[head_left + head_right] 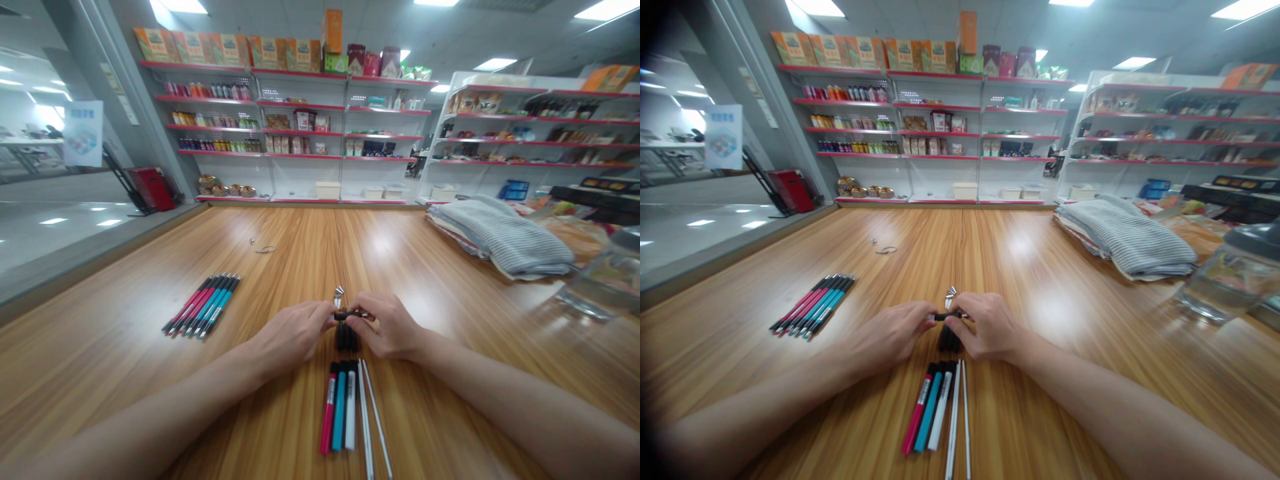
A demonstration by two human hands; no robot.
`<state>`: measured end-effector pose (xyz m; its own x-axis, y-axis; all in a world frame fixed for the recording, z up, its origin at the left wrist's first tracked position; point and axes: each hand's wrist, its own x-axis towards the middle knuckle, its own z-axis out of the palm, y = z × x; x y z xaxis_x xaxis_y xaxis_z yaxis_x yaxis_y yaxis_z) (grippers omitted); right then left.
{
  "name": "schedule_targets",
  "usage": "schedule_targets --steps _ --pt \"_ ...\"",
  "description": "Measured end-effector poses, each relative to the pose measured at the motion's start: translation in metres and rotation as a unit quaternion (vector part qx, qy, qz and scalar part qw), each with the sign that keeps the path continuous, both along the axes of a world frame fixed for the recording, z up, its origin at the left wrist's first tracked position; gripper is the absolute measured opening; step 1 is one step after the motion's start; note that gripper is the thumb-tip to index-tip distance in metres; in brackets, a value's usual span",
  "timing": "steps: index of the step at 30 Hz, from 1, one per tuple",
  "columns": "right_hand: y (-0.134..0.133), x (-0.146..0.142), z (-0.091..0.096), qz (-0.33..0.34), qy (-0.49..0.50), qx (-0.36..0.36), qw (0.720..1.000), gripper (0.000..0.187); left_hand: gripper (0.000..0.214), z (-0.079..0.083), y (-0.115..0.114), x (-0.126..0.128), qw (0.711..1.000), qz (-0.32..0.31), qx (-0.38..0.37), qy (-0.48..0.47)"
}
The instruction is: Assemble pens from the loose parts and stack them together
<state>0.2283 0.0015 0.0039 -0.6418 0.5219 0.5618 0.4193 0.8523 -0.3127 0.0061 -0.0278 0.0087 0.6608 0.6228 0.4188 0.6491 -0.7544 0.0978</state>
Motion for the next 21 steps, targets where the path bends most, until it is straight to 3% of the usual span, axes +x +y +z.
schedule_targets --steps 5,9,15,21 --pt "0.0001 -0.0001 -0.0028 -0.017 -0.036 -0.012 0.999 0.033 0.020 0.0011 -0.0002 -0.0007 1.000 0.021 0.021 0.009" --pt "0.0009 0.0010 -0.0043 0.010 -0.018 0.002 1.000 0.025 0.021 -0.0010 0.0011 -0.0030 0.999 0.010 0.042 0.018" --pt "0.0013 0.0018 -0.0013 0.018 -0.008 0.051 0.999 0.018 0.015 -0.0031 -0.0001 -0.0022 1.000 -0.008 -0.021 -0.018" --pt "0.0019 0.0003 -0.0020 -0.007 -0.012 0.013 1.000 0.025 0.015 -0.0019 -0.0005 -0.0014 0.998 0.015 -0.024 -0.055"
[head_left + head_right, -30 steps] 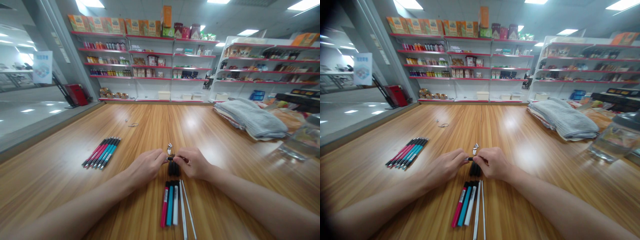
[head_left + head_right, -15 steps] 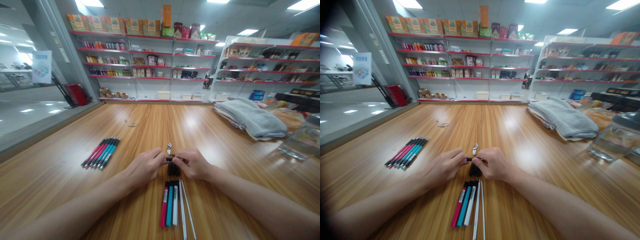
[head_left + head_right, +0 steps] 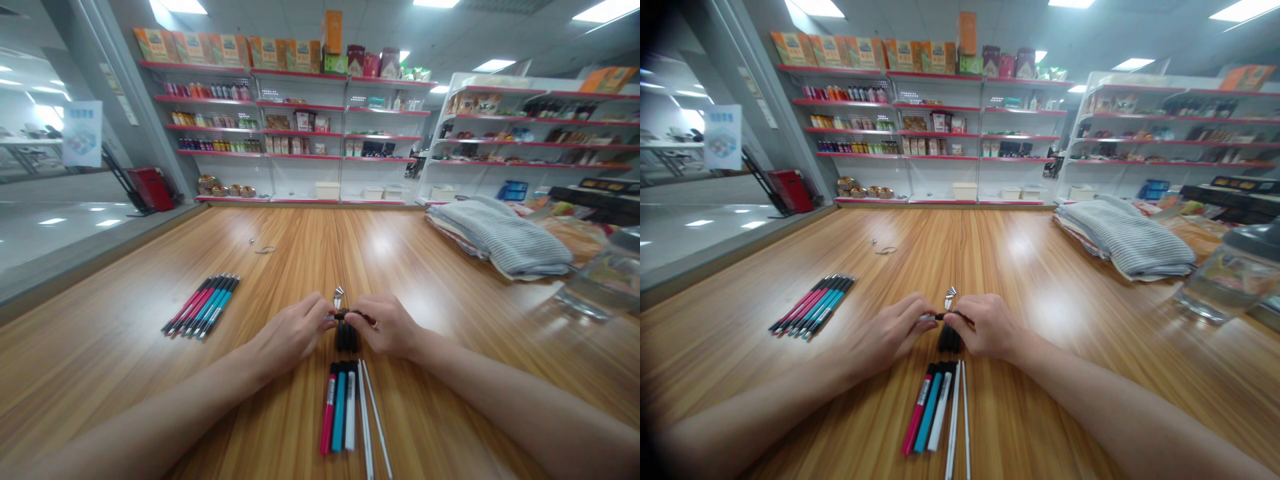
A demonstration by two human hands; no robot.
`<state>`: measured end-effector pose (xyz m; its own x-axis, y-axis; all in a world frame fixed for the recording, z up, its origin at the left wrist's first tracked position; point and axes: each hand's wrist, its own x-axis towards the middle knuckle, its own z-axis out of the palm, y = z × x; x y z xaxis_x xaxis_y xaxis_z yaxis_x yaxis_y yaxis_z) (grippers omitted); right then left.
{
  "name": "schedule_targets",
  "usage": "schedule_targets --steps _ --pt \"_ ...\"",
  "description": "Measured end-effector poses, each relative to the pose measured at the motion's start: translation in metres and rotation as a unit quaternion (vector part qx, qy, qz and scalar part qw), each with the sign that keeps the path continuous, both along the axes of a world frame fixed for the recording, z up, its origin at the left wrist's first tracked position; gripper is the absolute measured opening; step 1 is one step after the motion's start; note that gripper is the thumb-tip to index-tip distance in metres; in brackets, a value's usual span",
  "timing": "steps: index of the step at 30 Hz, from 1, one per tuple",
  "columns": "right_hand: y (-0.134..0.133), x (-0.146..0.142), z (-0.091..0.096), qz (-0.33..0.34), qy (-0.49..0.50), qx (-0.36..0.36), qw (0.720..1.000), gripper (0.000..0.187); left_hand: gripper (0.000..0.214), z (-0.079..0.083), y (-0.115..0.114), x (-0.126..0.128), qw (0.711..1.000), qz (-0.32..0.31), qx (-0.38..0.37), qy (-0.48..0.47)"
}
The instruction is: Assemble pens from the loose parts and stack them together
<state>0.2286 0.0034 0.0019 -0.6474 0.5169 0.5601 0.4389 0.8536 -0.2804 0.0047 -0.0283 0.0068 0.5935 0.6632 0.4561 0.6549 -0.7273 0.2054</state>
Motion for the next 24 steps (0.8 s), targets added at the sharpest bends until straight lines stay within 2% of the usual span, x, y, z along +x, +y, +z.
schedule_targets --steps 4,13,18,24 --pt "-0.001 0.001 0.001 0.002 0.019 -0.025 0.999 0.012 0.019 -0.004 0.003 -0.004 1.000 0.007 0.026 -0.003" --pt "-0.001 -0.001 -0.002 0.007 0.014 -0.021 1.000 0.020 0.022 -0.001 0.001 -0.003 0.999 -0.008 -0.008 0.038" --pt "0.000 0.001 -0.005 0.039 0.010 -0.014 0.999 0.025 0.022 -0.005 0.004 -0.006 1.000 -0.018 0.006 0.025" --pt "0.002 -0.001 -0.010 0.039 -0.012 0.011 0.999 0.024 0.020 -0.006 0.008 -0.008 0.999 -0.021 0.036 0.024"
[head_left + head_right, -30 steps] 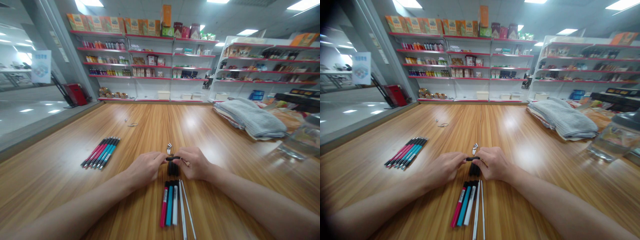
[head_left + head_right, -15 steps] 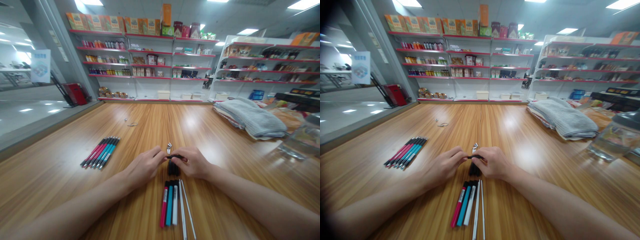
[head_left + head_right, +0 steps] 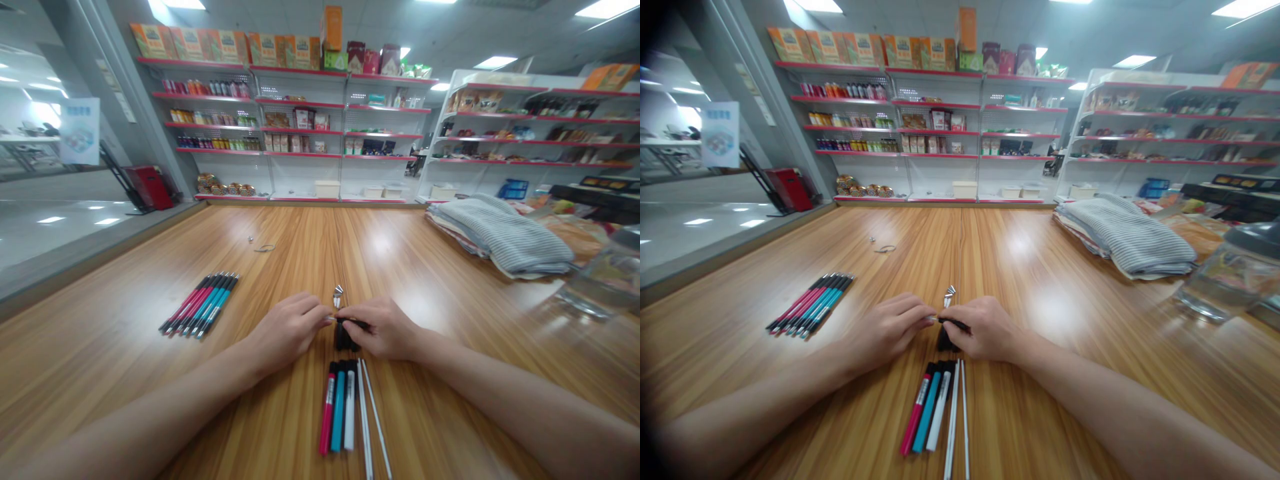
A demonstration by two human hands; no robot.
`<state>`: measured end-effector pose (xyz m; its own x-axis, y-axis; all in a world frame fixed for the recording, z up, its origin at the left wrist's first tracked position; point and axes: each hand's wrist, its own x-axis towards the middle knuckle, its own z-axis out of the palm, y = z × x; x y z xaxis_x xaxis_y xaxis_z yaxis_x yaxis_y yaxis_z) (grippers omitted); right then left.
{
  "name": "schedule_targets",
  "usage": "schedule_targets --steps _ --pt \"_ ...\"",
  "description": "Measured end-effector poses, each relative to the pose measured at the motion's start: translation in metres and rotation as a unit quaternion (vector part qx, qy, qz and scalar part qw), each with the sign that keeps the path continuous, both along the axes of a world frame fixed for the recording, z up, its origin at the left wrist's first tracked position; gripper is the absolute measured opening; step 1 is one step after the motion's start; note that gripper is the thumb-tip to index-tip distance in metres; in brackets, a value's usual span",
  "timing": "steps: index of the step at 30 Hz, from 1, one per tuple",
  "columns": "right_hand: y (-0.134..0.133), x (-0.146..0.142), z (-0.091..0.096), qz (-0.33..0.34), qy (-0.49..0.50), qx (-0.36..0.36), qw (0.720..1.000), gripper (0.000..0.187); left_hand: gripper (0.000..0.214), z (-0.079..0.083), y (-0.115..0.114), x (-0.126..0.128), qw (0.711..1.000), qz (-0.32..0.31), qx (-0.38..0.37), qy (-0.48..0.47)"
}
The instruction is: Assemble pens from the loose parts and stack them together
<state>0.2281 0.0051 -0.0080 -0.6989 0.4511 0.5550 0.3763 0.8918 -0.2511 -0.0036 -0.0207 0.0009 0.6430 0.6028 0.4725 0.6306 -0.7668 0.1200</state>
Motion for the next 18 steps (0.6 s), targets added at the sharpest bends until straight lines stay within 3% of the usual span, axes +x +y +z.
schedule_targets --steps 18 --pt "-0.0025 0.0000 0.0029 0.000 -0.002 -0.016 1.000 0.022 0.020 -0.0016 -0.0009 0.0025 0.999 -0.024 -0.012 -0.032"
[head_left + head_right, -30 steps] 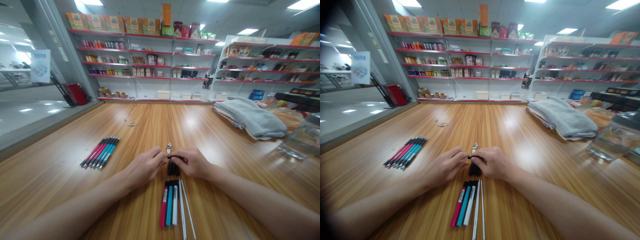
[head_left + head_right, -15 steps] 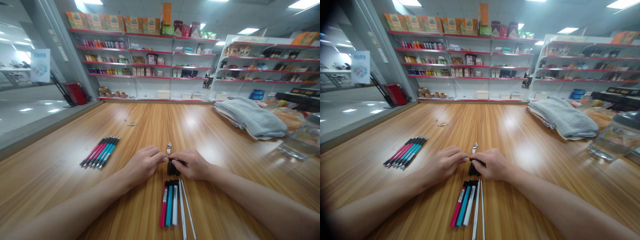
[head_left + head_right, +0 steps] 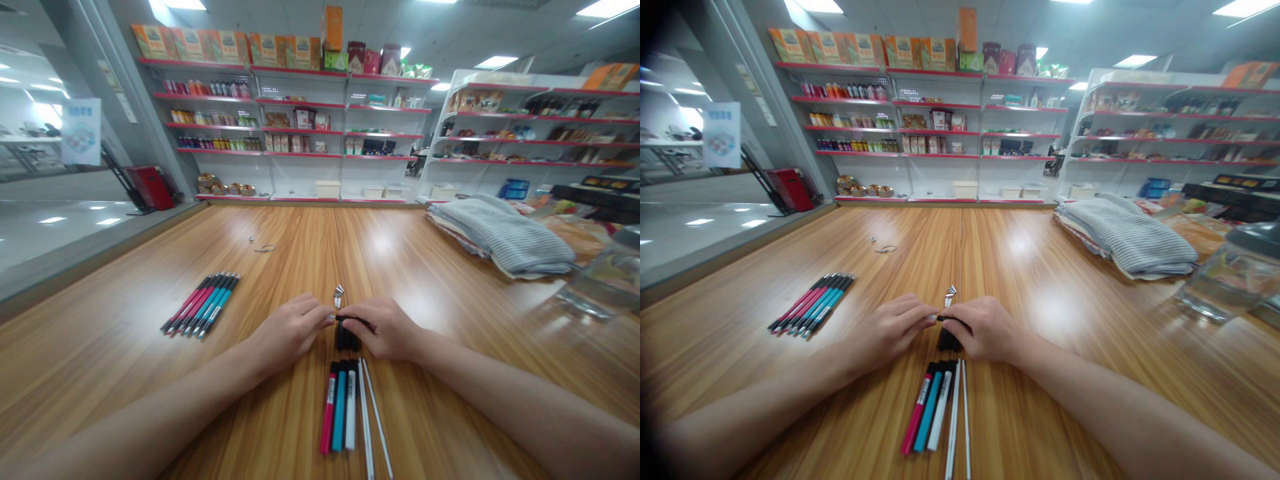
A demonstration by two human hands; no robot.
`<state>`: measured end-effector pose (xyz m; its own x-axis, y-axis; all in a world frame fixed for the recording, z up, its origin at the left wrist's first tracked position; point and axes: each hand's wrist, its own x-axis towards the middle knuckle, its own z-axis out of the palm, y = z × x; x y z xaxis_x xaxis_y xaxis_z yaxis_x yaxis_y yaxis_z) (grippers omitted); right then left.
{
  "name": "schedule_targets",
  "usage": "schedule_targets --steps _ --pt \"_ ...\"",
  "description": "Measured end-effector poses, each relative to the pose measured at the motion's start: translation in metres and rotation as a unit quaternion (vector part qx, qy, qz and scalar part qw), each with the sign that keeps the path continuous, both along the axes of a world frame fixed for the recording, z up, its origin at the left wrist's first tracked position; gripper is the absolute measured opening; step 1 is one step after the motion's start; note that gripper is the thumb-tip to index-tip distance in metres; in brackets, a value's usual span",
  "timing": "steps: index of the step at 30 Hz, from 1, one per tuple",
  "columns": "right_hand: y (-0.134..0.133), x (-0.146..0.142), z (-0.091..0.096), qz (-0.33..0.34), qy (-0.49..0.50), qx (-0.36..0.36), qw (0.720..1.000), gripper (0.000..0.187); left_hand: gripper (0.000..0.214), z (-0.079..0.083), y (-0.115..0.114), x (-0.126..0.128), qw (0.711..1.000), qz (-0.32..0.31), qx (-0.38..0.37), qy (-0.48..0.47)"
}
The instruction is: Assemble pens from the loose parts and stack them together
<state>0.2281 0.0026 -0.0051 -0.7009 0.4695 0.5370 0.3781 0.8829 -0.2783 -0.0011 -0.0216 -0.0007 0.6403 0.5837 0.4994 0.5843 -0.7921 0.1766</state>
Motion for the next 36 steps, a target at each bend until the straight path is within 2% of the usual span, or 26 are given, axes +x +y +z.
schedule_targets --steps 6,13,18,23,28,31,34,36 --pt "-0.0013 -0.0014 0.0015 -0.003 -0.030 -0.014 0.999 0.022 0.021 0.0010 0.0000 -0.0005 1.000 -0.018 -0.004 0.013" --pt "-0.0031 -0.0028 0.0048 -0.031 0.014 -0.033 0.999 0.020 0.022 0.0007 0.0004 0.0010 1.000 -0.006 -0.004 -0.003" --pt "-0.0046 -0.0038 0.0043 -0.024 0.024 -0.051 0.998 0.015 0.022 0.0047 -0.0016 0.0035 1.000 -0.010 0.007 -0.001" --pt "-0.0053 -0.0031 0.0071 -0.026 0.032 -0.063 0.997 0.021 0.020 0.0039 -0.0003 0.0024 1.000 0.003 0.022 -0.011" --pt "-0.0019 0.0005 0.0056 -0.034 0.021 -0.010 0.999 0.012 0.017 0.0032 -0.0012 0.0019 0.999 0.006 0.019 -0.027" --pt "0.0005 0.0011 0.0030 -0.034 -0.002 0.021 0.999 0.024 0.020 0.0042 -0.0024 0.0021 1.000 0.008 0.016 -0.020" --pt "-0.0002 0.0005 0.0039 -0.042 -0.023 0.019 0.999 0.031 0.018 0.0057 -0.0023 0.0018 1.000 0.004 0.022 0.004" --pt "-0.0018 0.0002 0.0063 -0.046 -0.026 0.004 0.999 0.024 0.017 0.0065 -0.0017 0.0014 1.000 0.007 0.027 0.006"
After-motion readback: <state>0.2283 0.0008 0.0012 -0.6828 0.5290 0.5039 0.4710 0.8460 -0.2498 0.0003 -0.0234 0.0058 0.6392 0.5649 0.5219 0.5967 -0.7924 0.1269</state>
